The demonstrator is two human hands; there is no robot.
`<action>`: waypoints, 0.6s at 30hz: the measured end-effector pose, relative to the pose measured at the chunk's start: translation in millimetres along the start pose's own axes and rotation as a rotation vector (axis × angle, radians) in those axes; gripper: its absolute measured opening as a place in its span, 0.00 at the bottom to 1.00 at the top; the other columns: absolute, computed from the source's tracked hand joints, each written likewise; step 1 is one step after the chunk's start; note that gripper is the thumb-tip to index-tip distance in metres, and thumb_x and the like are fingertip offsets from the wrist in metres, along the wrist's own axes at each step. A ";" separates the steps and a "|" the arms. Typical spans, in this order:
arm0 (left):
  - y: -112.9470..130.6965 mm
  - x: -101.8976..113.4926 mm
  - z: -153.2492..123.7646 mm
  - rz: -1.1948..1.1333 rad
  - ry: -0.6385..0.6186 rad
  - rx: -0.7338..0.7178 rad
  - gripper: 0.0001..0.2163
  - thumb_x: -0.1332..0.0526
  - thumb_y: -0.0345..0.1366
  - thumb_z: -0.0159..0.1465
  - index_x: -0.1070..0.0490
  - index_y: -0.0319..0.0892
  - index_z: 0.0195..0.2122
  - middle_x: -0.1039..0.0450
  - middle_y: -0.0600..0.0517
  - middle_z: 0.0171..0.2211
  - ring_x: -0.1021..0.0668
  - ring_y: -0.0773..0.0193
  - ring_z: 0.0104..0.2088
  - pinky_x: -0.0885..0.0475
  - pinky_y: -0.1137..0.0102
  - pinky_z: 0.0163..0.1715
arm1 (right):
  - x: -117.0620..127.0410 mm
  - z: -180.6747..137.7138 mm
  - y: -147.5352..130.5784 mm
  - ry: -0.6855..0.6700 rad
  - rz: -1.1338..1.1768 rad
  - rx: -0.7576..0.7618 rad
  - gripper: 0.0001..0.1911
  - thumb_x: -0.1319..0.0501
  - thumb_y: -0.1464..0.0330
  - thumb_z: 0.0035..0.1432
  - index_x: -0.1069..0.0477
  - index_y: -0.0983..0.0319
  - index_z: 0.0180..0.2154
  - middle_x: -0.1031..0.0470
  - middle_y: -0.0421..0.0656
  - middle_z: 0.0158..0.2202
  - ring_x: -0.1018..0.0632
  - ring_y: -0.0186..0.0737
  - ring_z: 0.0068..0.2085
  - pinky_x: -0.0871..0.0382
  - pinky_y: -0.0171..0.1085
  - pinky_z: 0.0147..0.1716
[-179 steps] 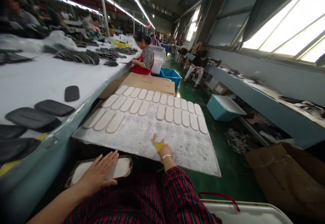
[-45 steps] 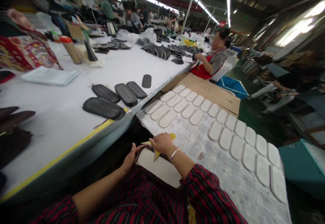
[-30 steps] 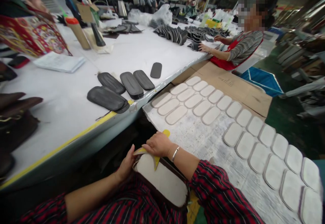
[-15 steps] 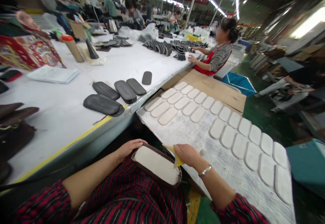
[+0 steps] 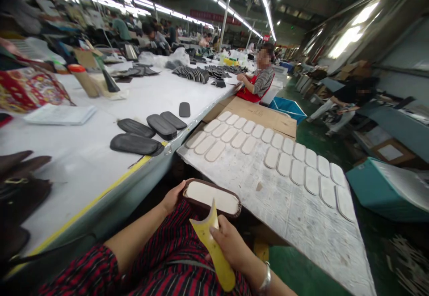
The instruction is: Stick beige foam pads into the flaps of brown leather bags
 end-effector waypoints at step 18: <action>11.4 3.0 16.6 -0.006 -0.154 0.120 0.30 0.53 0.57 0.60 0.36 0.40 0.53 0.27 0.47 0.44 0.28 0.56 0.47 0.38 0.62 0.50 | -106.7 81.6 -5.2 0.168 0.767 -0.077 0.19 0.39 0.56 0.50 0.43 0.60 0.37 0.27 0.41 0.30 0.23 0.39 0.29 0.31 0.36 0.24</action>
Point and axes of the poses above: each hand's wrist, its own z-axis towards the middle knuckle, its own x-axis out of the back of the hand, y = z × x, the point moved 4 cm from there along z, towards the middle knuckle
